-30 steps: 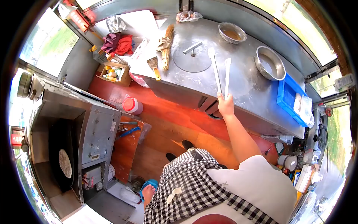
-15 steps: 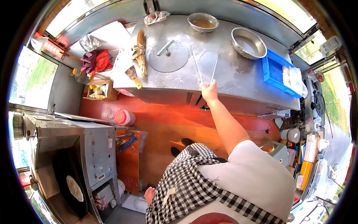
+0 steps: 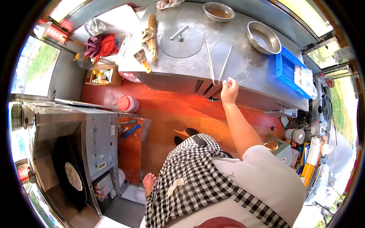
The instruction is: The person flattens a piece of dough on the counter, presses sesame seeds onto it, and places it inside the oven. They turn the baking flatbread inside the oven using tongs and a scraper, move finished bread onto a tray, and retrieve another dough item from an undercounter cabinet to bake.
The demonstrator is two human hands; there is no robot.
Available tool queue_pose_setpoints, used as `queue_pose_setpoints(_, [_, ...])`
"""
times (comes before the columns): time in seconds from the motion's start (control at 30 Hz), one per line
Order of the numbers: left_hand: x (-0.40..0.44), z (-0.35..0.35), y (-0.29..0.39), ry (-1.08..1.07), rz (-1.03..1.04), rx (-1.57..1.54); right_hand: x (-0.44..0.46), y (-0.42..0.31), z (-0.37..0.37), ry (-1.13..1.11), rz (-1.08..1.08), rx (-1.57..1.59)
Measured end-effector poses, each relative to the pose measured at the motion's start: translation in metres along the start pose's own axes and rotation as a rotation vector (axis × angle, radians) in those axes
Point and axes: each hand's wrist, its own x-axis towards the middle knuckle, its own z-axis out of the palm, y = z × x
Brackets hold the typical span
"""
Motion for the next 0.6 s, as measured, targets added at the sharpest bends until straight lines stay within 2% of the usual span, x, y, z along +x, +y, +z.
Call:
queue_pose_setpoints(0.03, [-0.012,-0.001,0.001,-0.106,0.082,-0.022,-0.009,0.008,-0.008,-0.003,0.048,0.000])
queue_pose_setpoints(0.07, [-0.030,0.016,0.009,0.002,0.103,0.044,-0.013,0.036,-0.005,0.027,0.131,0.021])
queue_pose_setpoints(0.1, [-0.052,0.036,0.023,0.110,0.123,0.111,-0.018,0.059,-0.002,0.034,0.357,0.101])
queue_pose_setpoints(0.17, [-0.053,0.040,0.020,0.166,0.116,0.103,-0.022,0.103,0.004,-0.005,0.555,0.036])
queue_pose_setpoints(0.3, [-0.060,0.028,0.008,0.192,0.112,0.095,-0.014,0.107,0.019,-0.090,0.691,0.073])
queue_pose_setpoints(0.33, [-0.060,0.021,0.003,0.180,0.111,0.087,0.001,0.150,0.031,-0.078,0.661,0.078])
queue_pose_setpoints(0.4, [-0.070,0.011,0.002,0.119,0.094,0.049,0.016,0.164,0.047,-0.074,0.603,0.226])
queue_pose_setpoints(0.47, [-0.088,0.014,0.001,0.147,0.114,0.089,0.025,0.173,0.058,-0.095,0.585,0.248])
queue_pose_setpoints(0.5, [-0.094,0.012,0.001,0.160,0.125,0.111,0.025,0.148,0.057,-0.084,0.687,0.214])
queue_pose_setpoints(0.53, [-0.086,-0.016,-0.009,-0.046,0.019,-0.136,0.019,0.101,0.047,-0.105,0.790,0.180])
queue_pose_setpoints(0.57, [-0.071,-0.033,-0.032,0.034,0.049,-0.014,0.014,0.066,0.039,-0.124,0.890,0.147])
queue_pose_setpoints(0.6, [-0.055,-0.047,-0.053,0.112,0.080,0.107,0.016,0.085,0.044,-0.143,0.810,0.125])
